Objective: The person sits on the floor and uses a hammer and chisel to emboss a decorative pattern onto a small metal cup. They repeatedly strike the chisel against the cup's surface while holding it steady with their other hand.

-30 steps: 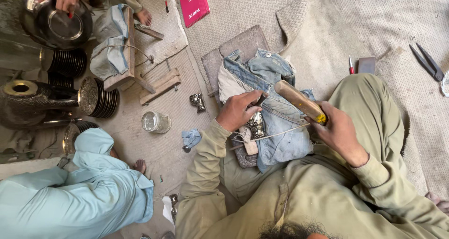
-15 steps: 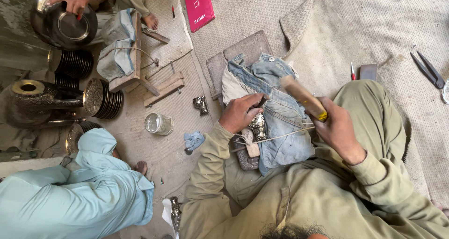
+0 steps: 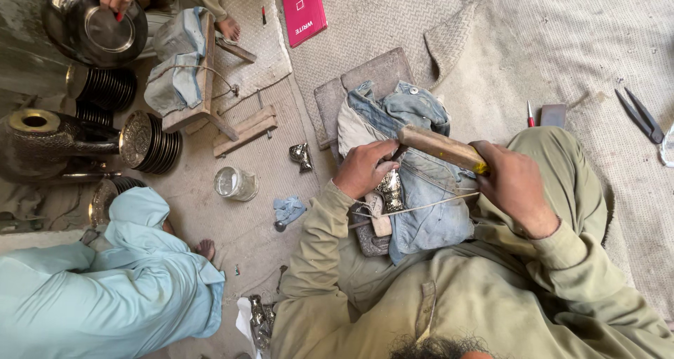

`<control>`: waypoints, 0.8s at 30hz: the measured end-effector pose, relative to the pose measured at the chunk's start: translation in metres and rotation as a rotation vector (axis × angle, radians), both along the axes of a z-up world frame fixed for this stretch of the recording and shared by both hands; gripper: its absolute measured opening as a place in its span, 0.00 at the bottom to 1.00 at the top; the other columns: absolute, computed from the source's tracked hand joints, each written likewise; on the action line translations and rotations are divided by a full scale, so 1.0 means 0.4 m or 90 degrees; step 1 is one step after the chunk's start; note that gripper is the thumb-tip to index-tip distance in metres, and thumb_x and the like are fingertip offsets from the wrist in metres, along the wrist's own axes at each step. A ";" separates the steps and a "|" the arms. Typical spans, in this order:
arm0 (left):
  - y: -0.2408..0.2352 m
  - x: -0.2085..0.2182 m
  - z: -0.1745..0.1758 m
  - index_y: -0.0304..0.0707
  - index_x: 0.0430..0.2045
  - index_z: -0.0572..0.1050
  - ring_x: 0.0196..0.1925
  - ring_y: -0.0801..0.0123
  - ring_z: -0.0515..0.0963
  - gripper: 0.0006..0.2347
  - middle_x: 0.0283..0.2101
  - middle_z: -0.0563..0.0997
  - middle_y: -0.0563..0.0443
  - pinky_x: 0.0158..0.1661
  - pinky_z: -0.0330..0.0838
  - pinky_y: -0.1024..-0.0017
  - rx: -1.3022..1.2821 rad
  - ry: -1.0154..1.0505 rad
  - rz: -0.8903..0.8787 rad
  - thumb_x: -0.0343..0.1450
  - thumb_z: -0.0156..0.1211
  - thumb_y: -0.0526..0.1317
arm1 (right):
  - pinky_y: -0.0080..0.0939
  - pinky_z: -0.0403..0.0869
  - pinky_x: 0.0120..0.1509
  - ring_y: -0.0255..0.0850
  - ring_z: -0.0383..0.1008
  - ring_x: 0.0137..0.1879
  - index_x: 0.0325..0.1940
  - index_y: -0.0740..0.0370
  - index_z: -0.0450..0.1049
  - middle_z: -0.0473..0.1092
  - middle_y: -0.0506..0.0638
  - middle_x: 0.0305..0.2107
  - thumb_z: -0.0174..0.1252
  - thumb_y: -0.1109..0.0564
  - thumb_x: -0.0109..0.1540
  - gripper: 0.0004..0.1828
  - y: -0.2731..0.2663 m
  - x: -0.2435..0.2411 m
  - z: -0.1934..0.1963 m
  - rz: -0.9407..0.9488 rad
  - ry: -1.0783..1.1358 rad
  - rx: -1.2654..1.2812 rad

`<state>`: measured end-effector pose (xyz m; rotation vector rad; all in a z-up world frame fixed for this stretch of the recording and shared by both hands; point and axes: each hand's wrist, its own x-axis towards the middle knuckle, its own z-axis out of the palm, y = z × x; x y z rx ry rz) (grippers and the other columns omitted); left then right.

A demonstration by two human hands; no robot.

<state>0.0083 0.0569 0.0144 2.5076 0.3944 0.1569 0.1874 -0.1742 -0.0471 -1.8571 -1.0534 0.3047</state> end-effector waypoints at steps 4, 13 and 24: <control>0.006 0.007 0.003 0.38 0.54 0.74 0.40 0.52 0.85 0.22 0.38 0.84 0.40 0.41 0.77 0.62 -0.010 0.116 0.076 0.65 0.71 0.38 | 0.54 0.70 0.41 0.61 0.74 0.37 0.48 0.60 0.74 0.73 0.62 0.30 0.64 0.63 0.56 0.16 0.012 0.002 0.000 0.006 -0.023 -0.050; 0.022 0.000 -0.022 0.37 0.54 0.74 0.32 0.54 0.84 0.21 0.33 0.83 0.43 0.35 0.76 0.63 -0.048 0.049 0.075 0.66 0.70 0.37 | 0.53 0.71 0.39 0.59 0.76 0.36 0.50 0.59 0.74 0.74 0.61 0.30 0.63 0.60 0.59 0.15 0.029 0.017 0.012 0.033 0.019 -0.031; 0.029 0.003 -0.017 0.37 0.55 0.73 0.27 0.62 0.82 0.24 0.28 0.81 0.46 0.32 0.75 0.66 -0.079 0.023 0.095 0.64 0.72 0.36 | 0.54 0.73 0.40 0.56 0.78 0.33 0.48 0.56 0.77 0.75 0.58 0.24 0.61 0.60 0.57 0.15 0.055 0.049 0.036 0.048 -0.028 -0.163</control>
